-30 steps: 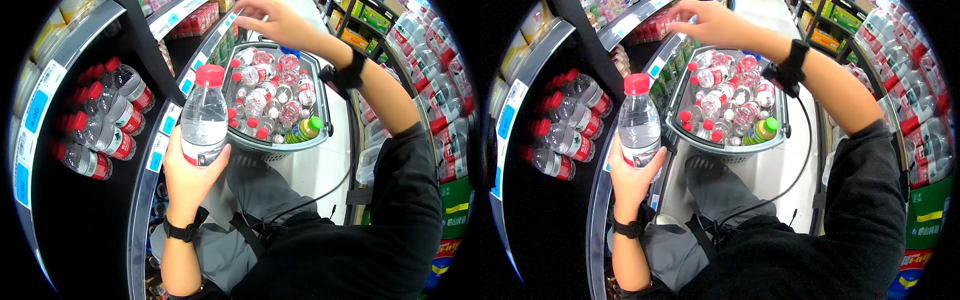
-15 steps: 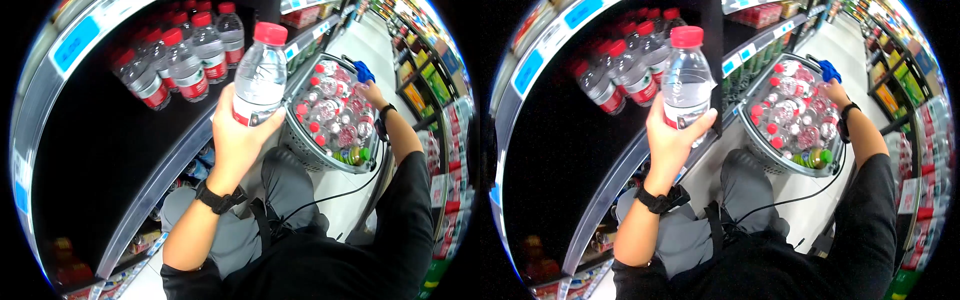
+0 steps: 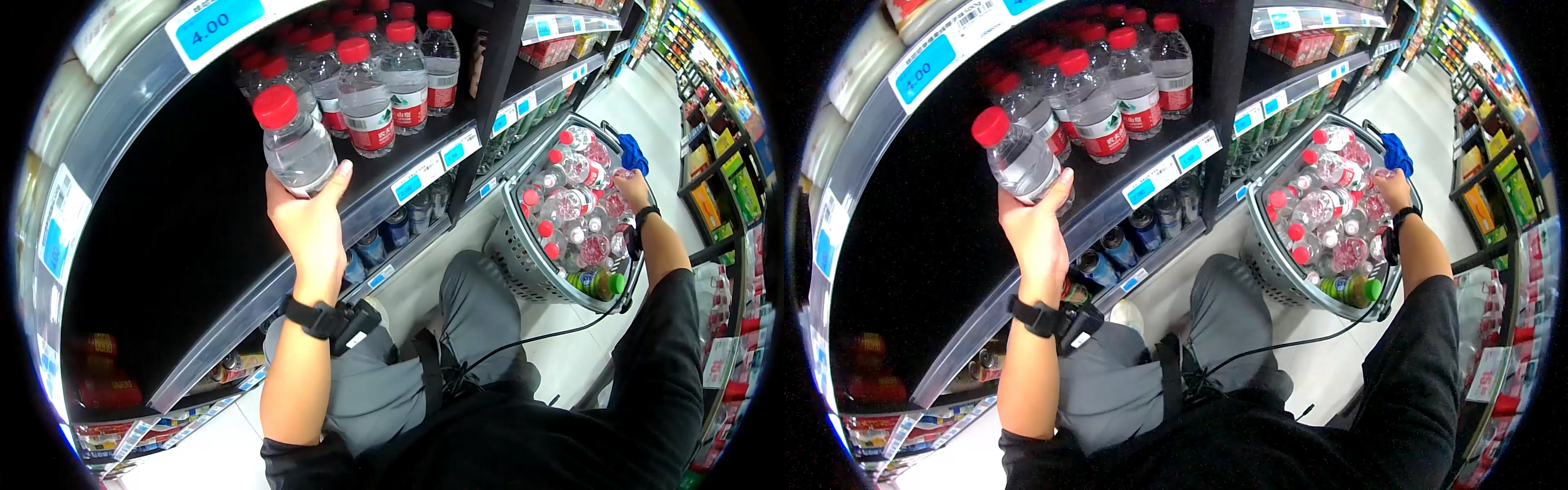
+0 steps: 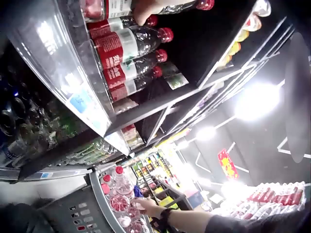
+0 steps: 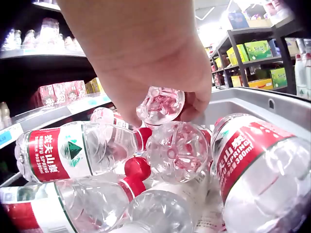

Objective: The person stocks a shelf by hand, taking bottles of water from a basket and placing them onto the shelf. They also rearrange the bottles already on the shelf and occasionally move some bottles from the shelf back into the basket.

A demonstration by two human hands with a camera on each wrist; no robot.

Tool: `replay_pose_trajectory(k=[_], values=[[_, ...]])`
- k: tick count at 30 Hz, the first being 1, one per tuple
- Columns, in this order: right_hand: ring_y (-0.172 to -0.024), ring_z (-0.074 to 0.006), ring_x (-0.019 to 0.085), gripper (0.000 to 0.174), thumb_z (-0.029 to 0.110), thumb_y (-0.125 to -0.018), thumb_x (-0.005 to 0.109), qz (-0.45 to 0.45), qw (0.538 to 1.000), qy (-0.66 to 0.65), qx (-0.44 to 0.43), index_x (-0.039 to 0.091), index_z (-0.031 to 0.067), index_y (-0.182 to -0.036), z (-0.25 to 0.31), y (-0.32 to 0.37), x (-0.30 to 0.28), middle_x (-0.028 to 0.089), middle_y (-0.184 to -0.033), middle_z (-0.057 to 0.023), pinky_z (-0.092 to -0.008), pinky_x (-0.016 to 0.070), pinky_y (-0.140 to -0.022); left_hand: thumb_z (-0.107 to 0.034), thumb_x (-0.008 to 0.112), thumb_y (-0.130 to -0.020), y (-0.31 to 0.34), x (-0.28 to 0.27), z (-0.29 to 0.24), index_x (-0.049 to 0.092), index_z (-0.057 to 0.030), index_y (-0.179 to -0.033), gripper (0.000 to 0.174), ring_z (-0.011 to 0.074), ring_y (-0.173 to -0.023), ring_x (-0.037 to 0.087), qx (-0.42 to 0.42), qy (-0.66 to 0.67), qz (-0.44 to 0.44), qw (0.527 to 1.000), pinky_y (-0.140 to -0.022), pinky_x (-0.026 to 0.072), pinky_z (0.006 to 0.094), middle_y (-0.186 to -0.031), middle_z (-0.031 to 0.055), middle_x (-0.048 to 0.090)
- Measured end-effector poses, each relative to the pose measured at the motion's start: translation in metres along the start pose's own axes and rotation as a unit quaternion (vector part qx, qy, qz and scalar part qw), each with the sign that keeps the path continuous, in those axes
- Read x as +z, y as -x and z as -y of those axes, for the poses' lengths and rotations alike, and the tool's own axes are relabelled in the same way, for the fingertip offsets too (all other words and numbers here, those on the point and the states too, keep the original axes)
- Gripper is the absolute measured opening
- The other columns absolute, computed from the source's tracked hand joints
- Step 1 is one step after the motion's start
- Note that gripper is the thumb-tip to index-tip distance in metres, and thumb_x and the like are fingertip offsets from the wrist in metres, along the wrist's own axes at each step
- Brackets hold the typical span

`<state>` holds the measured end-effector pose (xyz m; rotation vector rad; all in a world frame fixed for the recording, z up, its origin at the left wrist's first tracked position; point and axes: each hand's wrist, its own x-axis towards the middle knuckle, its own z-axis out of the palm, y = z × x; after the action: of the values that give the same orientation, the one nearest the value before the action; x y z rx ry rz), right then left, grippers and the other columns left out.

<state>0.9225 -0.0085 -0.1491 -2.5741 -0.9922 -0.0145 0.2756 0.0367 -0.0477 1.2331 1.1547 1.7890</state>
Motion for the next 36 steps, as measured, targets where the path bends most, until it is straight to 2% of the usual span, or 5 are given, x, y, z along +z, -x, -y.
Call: replay_pose_trajectory(k=[10,21,29,31,36], values=[[-0.100,-0.0330,0.067,0.055,0.036,-0.075,0.076,-0.099,0.981,-0.168,0.008,0.064,0.0019,-0.116,0.005,0.046,-0.036,0.070,-0.108,-0.0193,-0.0407,0.0503,-0.089,0.003,0.083,-0.071,-0.024,0.003,0.025,0.055,-0.0014,-0.123,0.059,0.0155,-0.104,0.060,-0.043,0.051,0.000,0.998,-0.094,0.0463,0.0306,-0.115,0.0069,0.064],[-0.052,-0.0070,0.051,0.031,0.034,-0.084,0.074,-0.188,0.775,-0.600,0.061,0.062,0.0094,-0.097,-0.012,0.089,-0.062,0.063,-0.079,0.0006,-0.0229,0.0389,-0.046,0.001,0.082,-0.074,-0.024,0.025,0.032,0.047,0.0044,-0.135,0.070,0.0207,-0.113,0.057,0.013,0.013,-0.023,1.000,-0.098,0.0455,0.0337,-0.125,0.0128,0.057],[-0.093,-0.0106,0.064,0.035,0.035,-0.094,0.063,0.021,0.675,-0.737,0.028,0.060,0.0107,-0.119,0.107,0.219,-0.112,0.068,-0.108,-0.0005,-0.0235,0.0497,-0.079,0.001,0.076,-0.078,-0.015,0.032,0.029,0.048,0.0010,-0.134,0.062,0.0263,-0.120,0.050,0.087,-0.095,-0.085,0.988,-0.102,0.0414,0.0365,-0.124,0.0149,0.051],[-0.101,-0.0120,0.064,0.037,0.034,-0.095,0.061,0.108,0.656,-0.747,-0.023,0.057,0.0104,-0.123,0.106,0.229,-0.099,0.067,-0.116,-0.0013,-0.0290,0.0509,-0.086,0.004,0.071,-0.083,0.002,0.039,-0.003,0.051,0.0006,-0.127,0.049,0.0183,-0.106,0.056,0.302,-0.191,-0.151,0.922,-0.096,0.0450,0.0331,-0.115,0.0088,0.058],[-0.105,-0.0188,0.065,0.040,0.028,-0.095,0.060,0.179,0.639,-0.742,-0.093,0.051,0.0063,-0.128,0.179,0.299,-0.101,0.065,-0.120,-0.0079,-0.0331,0.0538,-0.081,-0.017,0.075,-0.089,0.069,0.057,-0.064,0.051,-0.0008,-0.131,0.051,0.0139,-0.107,0.057,-0.044,-0.026,0.421,0.905,-0.092,0.0485,0.0297,-0.116,0.0082,0.058]])
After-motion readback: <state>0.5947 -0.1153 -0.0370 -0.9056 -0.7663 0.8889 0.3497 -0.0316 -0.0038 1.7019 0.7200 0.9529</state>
